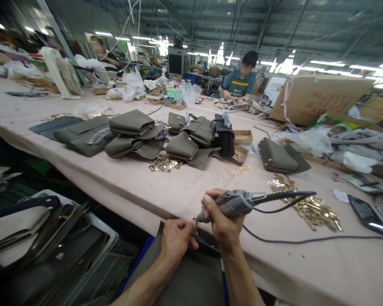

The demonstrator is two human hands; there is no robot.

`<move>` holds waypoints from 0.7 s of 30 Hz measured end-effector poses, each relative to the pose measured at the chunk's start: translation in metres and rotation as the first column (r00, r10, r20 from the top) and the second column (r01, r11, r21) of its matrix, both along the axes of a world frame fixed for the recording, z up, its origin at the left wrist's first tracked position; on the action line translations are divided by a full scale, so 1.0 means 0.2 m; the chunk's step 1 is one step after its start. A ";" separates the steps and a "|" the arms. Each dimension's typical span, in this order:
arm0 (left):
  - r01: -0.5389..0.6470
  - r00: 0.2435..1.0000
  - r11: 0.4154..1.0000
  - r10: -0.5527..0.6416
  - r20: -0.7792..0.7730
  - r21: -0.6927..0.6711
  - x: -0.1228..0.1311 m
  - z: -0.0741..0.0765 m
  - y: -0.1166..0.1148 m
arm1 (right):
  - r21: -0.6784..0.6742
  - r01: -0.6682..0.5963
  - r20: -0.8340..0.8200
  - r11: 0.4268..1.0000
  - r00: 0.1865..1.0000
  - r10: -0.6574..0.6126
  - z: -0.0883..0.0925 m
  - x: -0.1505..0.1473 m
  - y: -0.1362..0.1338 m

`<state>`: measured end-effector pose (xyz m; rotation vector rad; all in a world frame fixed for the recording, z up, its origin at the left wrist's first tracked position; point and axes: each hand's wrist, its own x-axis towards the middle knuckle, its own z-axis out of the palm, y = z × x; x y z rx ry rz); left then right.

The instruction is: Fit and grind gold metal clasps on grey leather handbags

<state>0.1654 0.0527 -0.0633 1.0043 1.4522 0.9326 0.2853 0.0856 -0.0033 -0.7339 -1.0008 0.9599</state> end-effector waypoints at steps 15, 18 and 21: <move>0.020 0.999 1.000 -0.021 -0.044 -0.021 0.00 0.03 0.00 | -0.049 0.044 -0.067 0.998 0.997 -0.047 0.03 0.00 0.02; 0.024 0.999 1.000 -0.024 -0.049 -0.014 0.00 0.03 0.00 | -0.069 0.064 -0.074 0.996 0.995 -0.069 0.02 0.00 0.02; 0.027 0.999 1.000 -0.027 -0.046 -0.010 0.00 0.03 0.00 | -0.088 0.096 -0.095 0.991 0.990 -0.105 0.01 0.02 0.03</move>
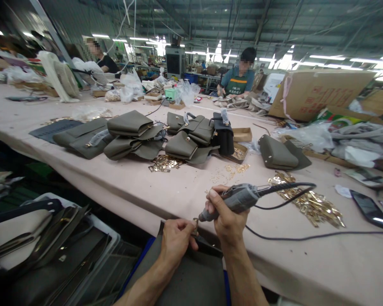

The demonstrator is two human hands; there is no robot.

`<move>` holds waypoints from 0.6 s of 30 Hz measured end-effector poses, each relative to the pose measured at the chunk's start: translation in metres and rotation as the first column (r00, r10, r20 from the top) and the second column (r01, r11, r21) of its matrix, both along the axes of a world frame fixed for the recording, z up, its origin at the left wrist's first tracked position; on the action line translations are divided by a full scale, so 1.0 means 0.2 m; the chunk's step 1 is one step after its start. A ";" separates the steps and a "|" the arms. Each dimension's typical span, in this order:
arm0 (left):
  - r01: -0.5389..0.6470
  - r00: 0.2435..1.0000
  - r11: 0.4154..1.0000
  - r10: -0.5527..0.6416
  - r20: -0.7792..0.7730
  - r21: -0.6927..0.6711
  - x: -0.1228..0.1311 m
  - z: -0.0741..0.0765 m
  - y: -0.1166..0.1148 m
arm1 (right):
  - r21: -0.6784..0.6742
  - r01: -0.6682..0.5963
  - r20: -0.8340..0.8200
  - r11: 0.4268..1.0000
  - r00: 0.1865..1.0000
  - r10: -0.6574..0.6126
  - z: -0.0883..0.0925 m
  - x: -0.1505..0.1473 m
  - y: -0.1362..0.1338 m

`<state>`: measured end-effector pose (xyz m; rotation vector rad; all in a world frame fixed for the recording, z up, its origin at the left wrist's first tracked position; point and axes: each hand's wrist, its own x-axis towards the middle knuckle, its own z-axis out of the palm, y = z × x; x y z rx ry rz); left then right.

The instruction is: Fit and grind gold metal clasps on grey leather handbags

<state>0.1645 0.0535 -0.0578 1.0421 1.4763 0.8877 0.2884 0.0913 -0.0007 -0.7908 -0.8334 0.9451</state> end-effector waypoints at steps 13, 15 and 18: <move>0.012 0.999 1.000 -0.014 0.048 0.028 0.00 -0.04 -0.01 | -0.104 0.063 -0.110 0.993 0.991 -0.075 0.01 0.03 0.04; 0.013 0.998 1.000 -0.015 0.054 0.027 0.00 -0.05 -0.01 | -0.116 0.067 -0.119 0.991 0.990 -0.081 0.02 0.04 0.05; 0.019 0.997 0.999 -0.021 0.072 0.025 0.00 -0.07 -0.01 | -0.123 0.075 -0.123 0.990 0.988 -0.090 0.02 0.04 0.05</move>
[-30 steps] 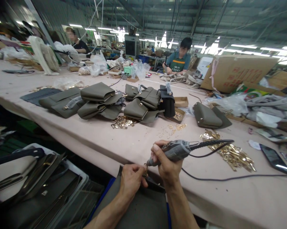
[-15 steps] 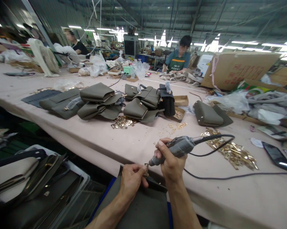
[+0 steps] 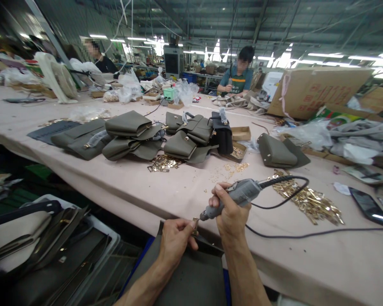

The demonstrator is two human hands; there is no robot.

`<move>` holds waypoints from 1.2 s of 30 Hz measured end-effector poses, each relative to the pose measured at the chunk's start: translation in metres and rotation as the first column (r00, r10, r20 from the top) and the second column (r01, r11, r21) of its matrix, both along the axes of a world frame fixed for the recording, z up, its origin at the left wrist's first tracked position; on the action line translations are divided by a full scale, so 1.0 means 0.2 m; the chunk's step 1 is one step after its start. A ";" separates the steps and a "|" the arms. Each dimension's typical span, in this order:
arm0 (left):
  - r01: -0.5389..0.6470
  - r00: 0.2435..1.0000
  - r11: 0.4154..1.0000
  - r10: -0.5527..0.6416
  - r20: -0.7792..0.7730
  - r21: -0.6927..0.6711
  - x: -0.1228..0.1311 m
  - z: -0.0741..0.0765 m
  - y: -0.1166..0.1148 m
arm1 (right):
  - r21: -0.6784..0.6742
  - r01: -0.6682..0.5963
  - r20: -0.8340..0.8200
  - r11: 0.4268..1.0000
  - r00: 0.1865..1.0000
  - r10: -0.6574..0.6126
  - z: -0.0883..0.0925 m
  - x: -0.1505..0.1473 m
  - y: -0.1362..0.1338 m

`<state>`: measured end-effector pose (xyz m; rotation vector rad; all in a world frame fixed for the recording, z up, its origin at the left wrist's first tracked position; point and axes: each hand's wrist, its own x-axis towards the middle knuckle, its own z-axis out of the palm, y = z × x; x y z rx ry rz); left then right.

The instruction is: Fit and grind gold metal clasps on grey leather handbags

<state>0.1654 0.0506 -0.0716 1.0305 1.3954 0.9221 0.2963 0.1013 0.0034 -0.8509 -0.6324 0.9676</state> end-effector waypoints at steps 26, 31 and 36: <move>0.005 1.000 1.000 -0.005 -0.014 -0.003 0.00 0.04 0.00 | -0.013 0.044 -0.004 0.999 0.999 -0.045 0.01 0.01 0.00; -0.001 0.999 1.000 0.002 -0.042 0.011 0.01 0.06 0.00 | -0.020 0.042 -0.014 0.999 0.999 -0.042 0.01 0.01 0.00; -0.035 0.997 0.999 0.035 -0.066 -0.003 0.01 0.06 -0.01 | -0.008 0.046 -0.008 0.999 0.999 -0.046 0.01 0.03 -0.01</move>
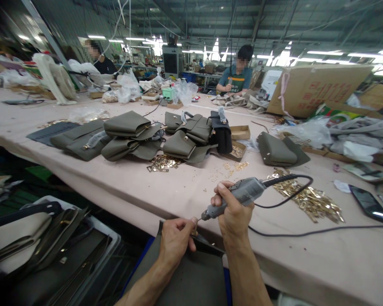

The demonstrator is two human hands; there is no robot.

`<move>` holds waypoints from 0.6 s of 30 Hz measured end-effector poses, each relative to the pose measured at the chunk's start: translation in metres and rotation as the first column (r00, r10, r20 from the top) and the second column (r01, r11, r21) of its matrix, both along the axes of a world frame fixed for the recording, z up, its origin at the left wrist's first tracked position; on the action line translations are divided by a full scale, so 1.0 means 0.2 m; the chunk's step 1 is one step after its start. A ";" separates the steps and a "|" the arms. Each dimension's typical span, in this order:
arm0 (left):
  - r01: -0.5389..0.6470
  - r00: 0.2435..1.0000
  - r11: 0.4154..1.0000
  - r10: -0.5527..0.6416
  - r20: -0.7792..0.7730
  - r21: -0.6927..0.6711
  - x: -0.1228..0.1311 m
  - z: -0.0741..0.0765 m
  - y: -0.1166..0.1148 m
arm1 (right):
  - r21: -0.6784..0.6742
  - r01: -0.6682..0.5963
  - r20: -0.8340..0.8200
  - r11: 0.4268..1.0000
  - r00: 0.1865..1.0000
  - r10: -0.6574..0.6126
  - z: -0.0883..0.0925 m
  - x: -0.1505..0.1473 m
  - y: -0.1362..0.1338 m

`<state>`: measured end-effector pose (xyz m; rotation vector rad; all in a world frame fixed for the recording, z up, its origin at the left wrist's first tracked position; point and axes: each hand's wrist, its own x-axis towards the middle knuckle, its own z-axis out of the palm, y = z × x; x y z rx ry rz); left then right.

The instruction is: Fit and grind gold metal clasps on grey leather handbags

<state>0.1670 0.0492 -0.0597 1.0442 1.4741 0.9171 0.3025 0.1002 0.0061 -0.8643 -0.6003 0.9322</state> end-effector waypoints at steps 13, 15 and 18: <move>-0.039 0.999 0.999 0.039 0.004 -0.009 0.02 -0.04 0.01 | -0.054 0.253 -0.194 0.966 0.946 -0.258 -0.17 0.12 0.23; -0.038 0.999 0.999 0.038 -0.011 -0.012 0.02 -0.04 0.02 | -0.079 0.292 -0.189 0.953 0.934 -0.302 -0.22 0.15 0.26; -0.036 0.999 0.999 0.036 -0.025 -0.003 0.02 -0.05 0.02 | -0.089 0.308 -0.174 0.947 0.931 -0.319 -0.27 0.17 0.27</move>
